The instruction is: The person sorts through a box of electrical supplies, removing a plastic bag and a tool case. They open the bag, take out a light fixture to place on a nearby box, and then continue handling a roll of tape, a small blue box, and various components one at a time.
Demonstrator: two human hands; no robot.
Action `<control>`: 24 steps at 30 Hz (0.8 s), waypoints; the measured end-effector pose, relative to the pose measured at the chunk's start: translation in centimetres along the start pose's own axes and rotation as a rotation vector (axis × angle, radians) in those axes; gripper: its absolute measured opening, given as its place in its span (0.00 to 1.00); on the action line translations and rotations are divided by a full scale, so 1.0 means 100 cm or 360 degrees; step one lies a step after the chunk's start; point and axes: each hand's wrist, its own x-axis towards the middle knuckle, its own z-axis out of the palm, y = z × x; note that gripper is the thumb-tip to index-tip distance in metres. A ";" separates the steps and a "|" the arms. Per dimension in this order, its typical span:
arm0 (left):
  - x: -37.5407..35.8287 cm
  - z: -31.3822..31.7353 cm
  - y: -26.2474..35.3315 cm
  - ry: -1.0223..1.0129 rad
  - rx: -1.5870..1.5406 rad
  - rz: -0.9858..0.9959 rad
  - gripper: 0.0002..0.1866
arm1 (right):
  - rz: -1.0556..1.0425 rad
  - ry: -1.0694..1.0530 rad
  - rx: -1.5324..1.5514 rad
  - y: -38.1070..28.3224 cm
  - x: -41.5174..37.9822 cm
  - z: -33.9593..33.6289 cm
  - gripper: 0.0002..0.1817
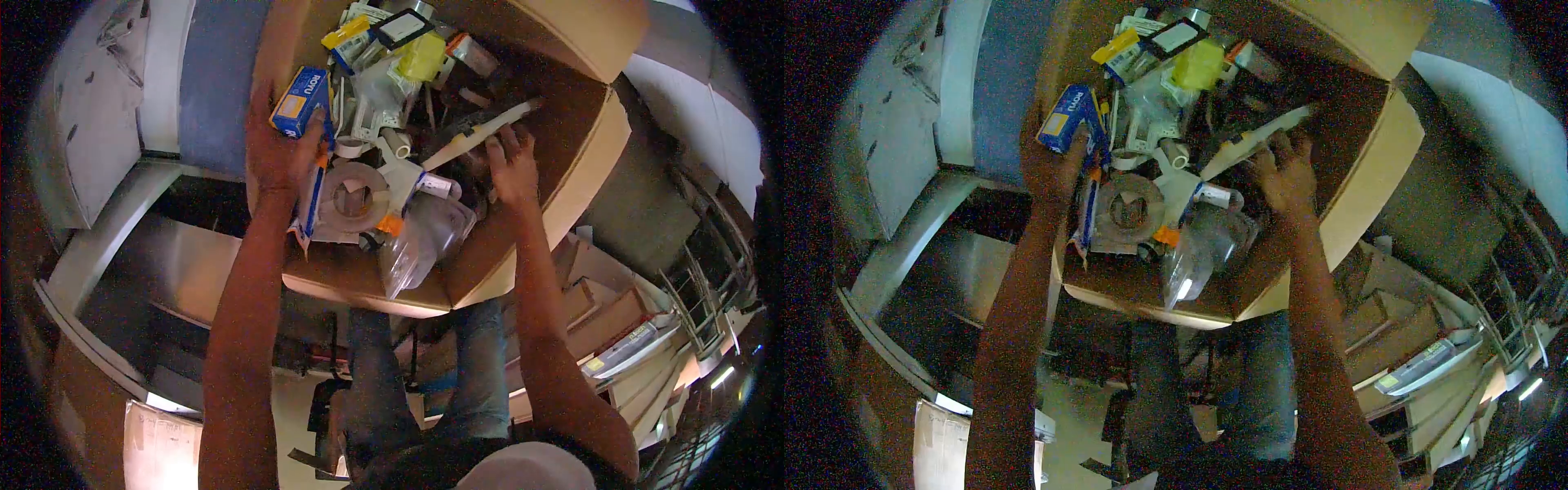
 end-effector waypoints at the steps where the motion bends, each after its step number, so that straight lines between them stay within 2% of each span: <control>1: 0.001 0.003 -0.004 0.0003 -0.0009 0.0006 0.45 | 0.0257 0.0062 0.0347 -0.002 0.001 0.001 0.32; 2: 0.001 0.006 -0.010 0.0035 -0.0020 0.0050 0.45 | 0.0514 0.0121 0.0697 -0.003 0.003 0.003 0.33; 3: 0.000 0.008 -0.016 0.0061 -0.0027 0.0093 0.45 | 0.0518 0.0122 0.0696 -0.005 0.007 0.005 0.33; 5: -0.002 0.004 -0.009 0.0038 0.0026 0.0081 0.45 | 0.0528 0.0133 0.0247 -0.017 0.020 0.009 0.36; 7: -0.001 0.002 -0.006 0.0023 0.0083 0.0080 0.45 | 0.0410 0.0218 0.0253 -0.024 0.034 0.020 0.38; 9: -0.002 0.002 -0.005 0.0063 0.0149 0.0139 0.45 | 0.0537 0.0438 0.0607 -0.043 0.045 0.028 0.41; 10: -0.002 0.003 -0.005 0.0062 0.0146 0.0141 0.45 | 0.0539 0.0441 0.0606 -0.045 0.053 0.036 0.41; 13: -0.001 0.002 -0.005 0.0110 0.0028 0.0135 0.45 | 0.0492 0.0557 0.0436 -0.035 0.079 0.073 0.38; 15: -0.005 -0.003 0.006 0.0063 0.0222 0.0028 0.45 | 0.0569 0.0493 0.0478 -0.032 0.069 0.063 0.34; 17: 0.000 0.003 -0.004 0.0072 0.0179 0.0074 0.45 | 0.0618 0.0483 0.0507 -0.029 0.063 0.047 0.31; 19: -0.003 0.006 -0.010 0.0060 0.0152 0.0105 0.45 | 0.0761 0.0430 0.1182 -0.026 0.036 0.036 0.33; 20: -0.003 0.005 -0.008 0.0092 0.0197 0.0130 0.45 | 0.0758 0.0425 0.1175 -0.026 0.028 0.032 0.33; 22: -0.002 0.005 -0.008 0.0112 0.0244 0.0153 0.45 | 0.0641 0.0500 0.1688 -0.030 0.015 0.025 0.28; 24: -0.001 0.006 -0.011 0.0057 0.0051 0.0076 0.46 | 0.0725 0.0521 0.1640 -0.039 0.012 0.021 0.27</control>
